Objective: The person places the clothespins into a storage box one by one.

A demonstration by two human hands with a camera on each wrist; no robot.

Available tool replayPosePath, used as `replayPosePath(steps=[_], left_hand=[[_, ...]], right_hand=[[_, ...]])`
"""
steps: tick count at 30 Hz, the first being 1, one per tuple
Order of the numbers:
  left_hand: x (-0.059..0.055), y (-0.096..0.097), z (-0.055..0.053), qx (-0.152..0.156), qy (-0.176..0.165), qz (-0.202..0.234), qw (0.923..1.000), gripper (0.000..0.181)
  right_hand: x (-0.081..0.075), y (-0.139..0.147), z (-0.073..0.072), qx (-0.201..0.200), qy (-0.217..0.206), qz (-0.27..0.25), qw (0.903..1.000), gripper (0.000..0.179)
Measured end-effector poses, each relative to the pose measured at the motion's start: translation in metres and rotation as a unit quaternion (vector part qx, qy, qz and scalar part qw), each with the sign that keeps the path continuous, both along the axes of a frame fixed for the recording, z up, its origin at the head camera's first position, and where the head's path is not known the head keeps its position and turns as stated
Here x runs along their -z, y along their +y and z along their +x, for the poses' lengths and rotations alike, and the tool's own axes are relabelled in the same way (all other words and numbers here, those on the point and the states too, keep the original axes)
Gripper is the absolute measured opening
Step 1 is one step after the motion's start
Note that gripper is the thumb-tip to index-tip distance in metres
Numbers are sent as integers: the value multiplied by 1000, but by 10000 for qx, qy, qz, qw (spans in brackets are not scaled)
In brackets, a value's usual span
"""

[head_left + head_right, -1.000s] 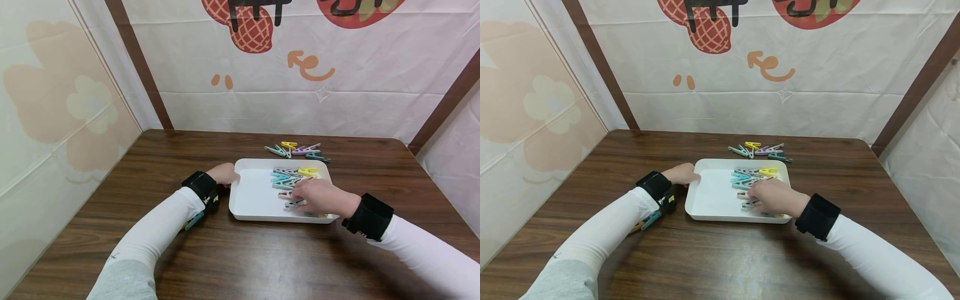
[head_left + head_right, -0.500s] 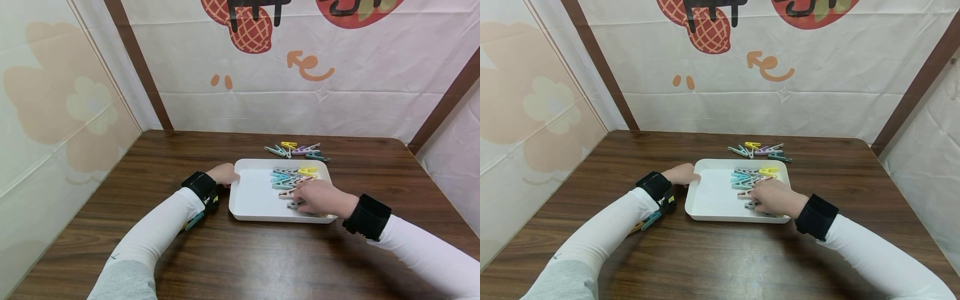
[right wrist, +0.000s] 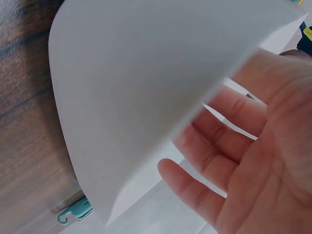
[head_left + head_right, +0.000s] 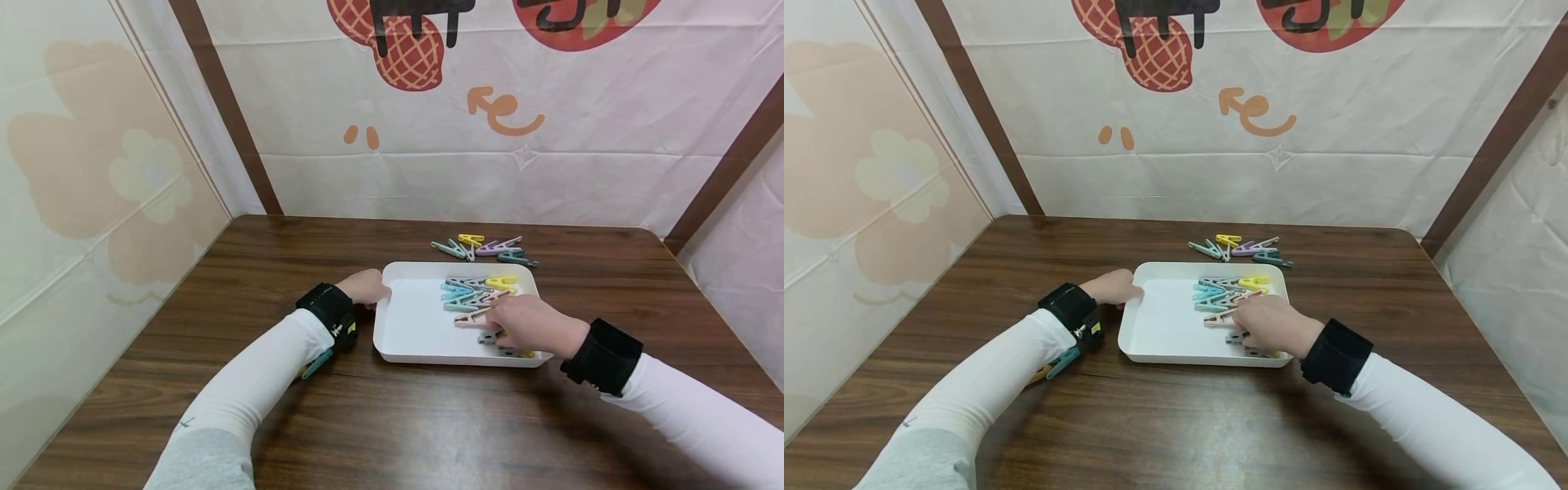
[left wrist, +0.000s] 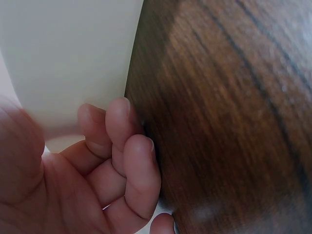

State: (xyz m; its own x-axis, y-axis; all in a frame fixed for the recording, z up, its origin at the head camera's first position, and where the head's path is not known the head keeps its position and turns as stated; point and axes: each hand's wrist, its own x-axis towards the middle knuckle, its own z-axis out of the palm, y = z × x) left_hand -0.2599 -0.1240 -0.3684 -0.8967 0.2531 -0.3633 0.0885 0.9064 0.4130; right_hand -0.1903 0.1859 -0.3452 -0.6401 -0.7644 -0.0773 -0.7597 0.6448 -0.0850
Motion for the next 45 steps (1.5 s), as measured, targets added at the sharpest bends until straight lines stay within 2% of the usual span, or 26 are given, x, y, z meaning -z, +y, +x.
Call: replayPosePath(steps=[6, 11, 15, 20, 26, 29, 37, 45], left_hand=[[3, 0, 0, -13, -20, -1, 10000, 20], [-1, 1, 3, -4, -25, 8, 10000, 20], [-3, 0, 5, 32, 4, 51, 10000, 19], [-5, -1, 4, 84, -12, 42, 10000, 20], [-1, -1, -1, 78, -47, 17, 10000, 21], [2, -2, -4, 63, -56, 5, 10000, 21], [4, -2, -7, 42, -40, 96, 9999, 20], [4, -2, -6, 5, -78, 64, 9999, 21]], right_hand=[[-5, 1, 1, 106, -63, -97, 9999, 20], [-16, 4, -4, 288, 268, -577, 9976, 15], [-25, 12, -15, 536, 701, -1028, 9908, 18], [-27, 33, -38, 1047, 1102, -1223, 9808, 19], [-16, 58, -65, 1922, 838, -1194, 9705, 26], [-9, 65, -75, 2190, 657, -1193, 9662, 28], [6, 69, -94, 2266, 399, -1153, 9663, 29], [16, 63, -109, 2258, 144, -838, 9705, 34]])
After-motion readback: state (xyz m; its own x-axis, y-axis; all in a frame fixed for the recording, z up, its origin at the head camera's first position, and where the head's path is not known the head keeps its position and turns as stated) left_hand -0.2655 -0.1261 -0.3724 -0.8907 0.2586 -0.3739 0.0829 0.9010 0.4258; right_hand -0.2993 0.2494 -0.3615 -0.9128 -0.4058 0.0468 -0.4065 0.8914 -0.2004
